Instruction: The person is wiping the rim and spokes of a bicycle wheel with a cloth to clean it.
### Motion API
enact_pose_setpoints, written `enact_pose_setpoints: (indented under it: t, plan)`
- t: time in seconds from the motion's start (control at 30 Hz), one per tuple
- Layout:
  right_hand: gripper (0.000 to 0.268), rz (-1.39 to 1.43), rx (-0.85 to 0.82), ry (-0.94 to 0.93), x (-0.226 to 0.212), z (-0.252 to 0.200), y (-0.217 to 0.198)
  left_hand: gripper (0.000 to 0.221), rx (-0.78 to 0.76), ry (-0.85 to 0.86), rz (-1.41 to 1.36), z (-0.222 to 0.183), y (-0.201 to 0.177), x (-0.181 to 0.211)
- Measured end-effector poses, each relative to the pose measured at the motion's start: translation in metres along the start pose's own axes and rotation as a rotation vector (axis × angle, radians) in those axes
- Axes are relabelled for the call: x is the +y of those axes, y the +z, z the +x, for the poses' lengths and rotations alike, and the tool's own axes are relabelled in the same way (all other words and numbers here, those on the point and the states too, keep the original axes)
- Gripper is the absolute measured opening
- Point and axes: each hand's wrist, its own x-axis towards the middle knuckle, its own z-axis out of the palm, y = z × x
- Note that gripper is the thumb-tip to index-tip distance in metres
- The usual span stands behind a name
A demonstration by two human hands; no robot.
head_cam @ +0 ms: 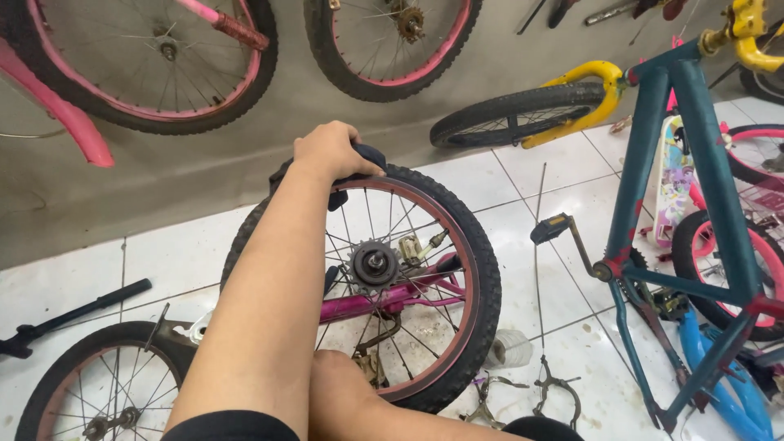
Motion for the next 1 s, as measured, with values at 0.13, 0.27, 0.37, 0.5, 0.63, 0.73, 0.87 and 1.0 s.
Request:
enact_pose_setpoints:
  t: [0.13,0.27,0.37,0.5,0.63,0.73,0.87,1.0]
  plan:
    - [0.039,-0.15,0.038,-0.168,0.019,0.014,0.012,0.045,-0.025,0.023,-0.022,0.007,0.005,0.002]
    - [0.03,-0.408,0.095,-0.431,0.029,0.026,0.02,0.046,-0.024,0.087,0.004,0.008,0.005,0.007]
    - [0.031,-0.226,0.041,-0.258,0.037,0.031,0.025,0.044,-0.041,0.12,-0.01,0.01,0.01,0.02]
    - [0.035,0.019,-0.001,-0.046,0.042,0.031,0.026,0.032,-0.093,0.112,-0.105,0.006,0.013,0.042]
    - [0.035,0.029,0.019,-0.037,0.043,0.03,0.025,0.032,-0.11,0.141,-0.083,0.011,0.02,0.052]
    - [0.034,0.023,0.037,-0.044,0.043,0.031,0.02,0.033,-0.096,0.181,-0.068,0.02,0.023,0.055]
    - [0.034,0.045,0.059,-0.031,0.044,0.027,0.022,0.031,-0.12,0.209,-0.066,0.015,0.03,0.06]
    - [0.034,0.061,0.093,-0.048,0.04,0.024,0.016,0.029,-0.119,0.255,-0.049,0.008,0.028,0.069]
